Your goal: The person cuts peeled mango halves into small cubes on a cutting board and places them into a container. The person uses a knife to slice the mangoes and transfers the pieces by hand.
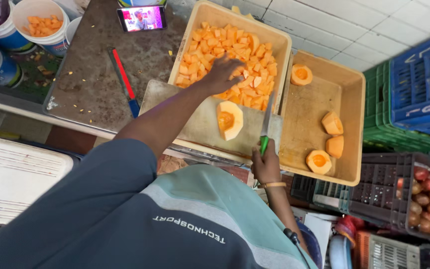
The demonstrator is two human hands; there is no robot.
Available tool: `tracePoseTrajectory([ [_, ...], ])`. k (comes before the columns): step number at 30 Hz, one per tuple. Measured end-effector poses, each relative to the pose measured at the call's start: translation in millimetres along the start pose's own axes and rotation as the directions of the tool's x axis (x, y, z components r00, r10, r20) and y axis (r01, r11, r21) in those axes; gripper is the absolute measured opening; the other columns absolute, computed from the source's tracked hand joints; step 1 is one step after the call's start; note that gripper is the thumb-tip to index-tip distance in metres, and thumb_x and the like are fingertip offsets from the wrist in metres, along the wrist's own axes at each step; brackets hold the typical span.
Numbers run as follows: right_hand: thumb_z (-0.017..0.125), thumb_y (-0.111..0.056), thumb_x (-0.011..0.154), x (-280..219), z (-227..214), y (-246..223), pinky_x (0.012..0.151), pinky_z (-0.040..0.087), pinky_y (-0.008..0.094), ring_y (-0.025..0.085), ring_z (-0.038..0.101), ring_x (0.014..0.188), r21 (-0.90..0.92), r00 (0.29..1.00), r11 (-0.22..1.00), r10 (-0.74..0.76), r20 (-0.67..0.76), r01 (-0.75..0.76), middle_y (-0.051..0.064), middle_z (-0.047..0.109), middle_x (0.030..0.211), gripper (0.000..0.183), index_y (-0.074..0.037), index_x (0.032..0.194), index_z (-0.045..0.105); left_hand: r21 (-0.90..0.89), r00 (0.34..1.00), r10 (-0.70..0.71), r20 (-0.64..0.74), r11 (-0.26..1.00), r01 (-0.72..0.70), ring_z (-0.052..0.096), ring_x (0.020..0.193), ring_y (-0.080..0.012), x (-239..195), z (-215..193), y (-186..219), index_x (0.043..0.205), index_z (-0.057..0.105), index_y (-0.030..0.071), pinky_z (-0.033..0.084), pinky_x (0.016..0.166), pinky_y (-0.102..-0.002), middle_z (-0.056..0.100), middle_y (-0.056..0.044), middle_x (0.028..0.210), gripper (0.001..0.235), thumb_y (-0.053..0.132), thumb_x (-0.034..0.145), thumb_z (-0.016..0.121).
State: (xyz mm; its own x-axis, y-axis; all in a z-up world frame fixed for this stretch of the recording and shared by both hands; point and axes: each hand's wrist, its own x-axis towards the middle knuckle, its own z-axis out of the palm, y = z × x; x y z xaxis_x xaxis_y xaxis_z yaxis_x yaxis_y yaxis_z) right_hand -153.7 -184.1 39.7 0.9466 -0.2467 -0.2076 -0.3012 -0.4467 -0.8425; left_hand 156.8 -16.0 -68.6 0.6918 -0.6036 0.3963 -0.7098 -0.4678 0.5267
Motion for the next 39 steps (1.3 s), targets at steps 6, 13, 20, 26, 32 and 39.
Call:
tracePoseTrajectory([
  [6,0.055,-0.014,0.099,-5,-15,49,0.035,0.038,0.029,0.012,0.048,0.04,0.188,0.998,0.981,0.061,-0.028,-0.055,0.003,0.051,0.062,0.022,-0.009,0.118,0.044,-0.145,0.656,0.297,0.694,0.95,-0.277,0.058,0.119,-0.0406,-25,-33,81,0.139,0.056,0.036,0.05,0.095,-0.05,0.04,-0.015,0.153,0.072,0.018,0.074,0.081],
  [13,0.056,-0.017,0.1,-2,-7,49,0.032,0.036,0.031,0.014,0.048,0.037,0.197,0.989,0.971,0.124,0.083,-0.138,0.005,0.05,0.062,0.022,-0.009,0.114,0.042,0.206,0.773,-0.407,0.486,0.913,0.351,0.069,0.107,-0.0348,-64,-45,132,0.132,0.062,0.024,0.056,0.084,-0.051,0.071,-0.013,0.115,0.049,0.034,0.086,0.076],
  [20,0.055,-0.016,0.097,10,9,20,0.035,0.043,0.031,0.013,0.055,0.042,0.059,0.988,0.998,0.007,0.152,-0.016,0.005,0.057,0.066,0.027,-0.011,0.122,0.045,0.086,0.682,-0.641,0.353,0.748,0.659,0.072,0.087,-0.0325,-93,-65,100,0.118,0.061,0.007,0.058,0.072,-0.049,0.073,-0.016,0.096,0.043,0.043,0.094,0.069],
  [26,0.057,-0.015,0.099,7,26,8,0.061,0.05,0.057,0.052,0.064,0.073,-0.315,0.942,0.889,-0.304,0.139,0.333,0.031,0.067,0.08,0.029,-0.005,0.123,0.044,-0.207,0.699,-0.634,0.331,0.674,0.709,0.07,0.053,-0.0267,-102,-65,101,0.129,0.038,-0.001,0.057,0.051,-0.039,0.072,-0.017,0.072,0.049,0.03,0.098,0.063],
  [32,0.053,-0.015,0.1,13,42,11,0.07,0.05,0.061,0.057,0.064,0.082,-0.383,0.968,0.893,-0.18,0.177,0.236,0.037,0.067,0.086,0.03,-0.001,0.123,0.039,-0.23,0.602,-0.692,0.399,0.56,0.796,0.068,0.051,-0.0269,-88,-71,121,0.142,0.029,0.005,0.056,0.045,-0.04,0.071,-0.021,0.081,0.055,0.025,0.099,0.058],
  [39,0.053,-0.018,0.1,76,74,39,0.078,0.053,0.058,0.056,0.066,0.091,-0.462,0.957,0.87,-0.041,0.287,0.175,0.038,0.066,0.092,0.028,0.002,0.117,0.041,-0.173,0.576,-0.698,0.426,0.562,0.809,0.068,0.051,-0.0274,-83,-66,123,0.148,0.026,0.006,0.055,0.046,-0.041,0.071,-0.022,0.081,0.056,0.025,0.104,0.053],
])
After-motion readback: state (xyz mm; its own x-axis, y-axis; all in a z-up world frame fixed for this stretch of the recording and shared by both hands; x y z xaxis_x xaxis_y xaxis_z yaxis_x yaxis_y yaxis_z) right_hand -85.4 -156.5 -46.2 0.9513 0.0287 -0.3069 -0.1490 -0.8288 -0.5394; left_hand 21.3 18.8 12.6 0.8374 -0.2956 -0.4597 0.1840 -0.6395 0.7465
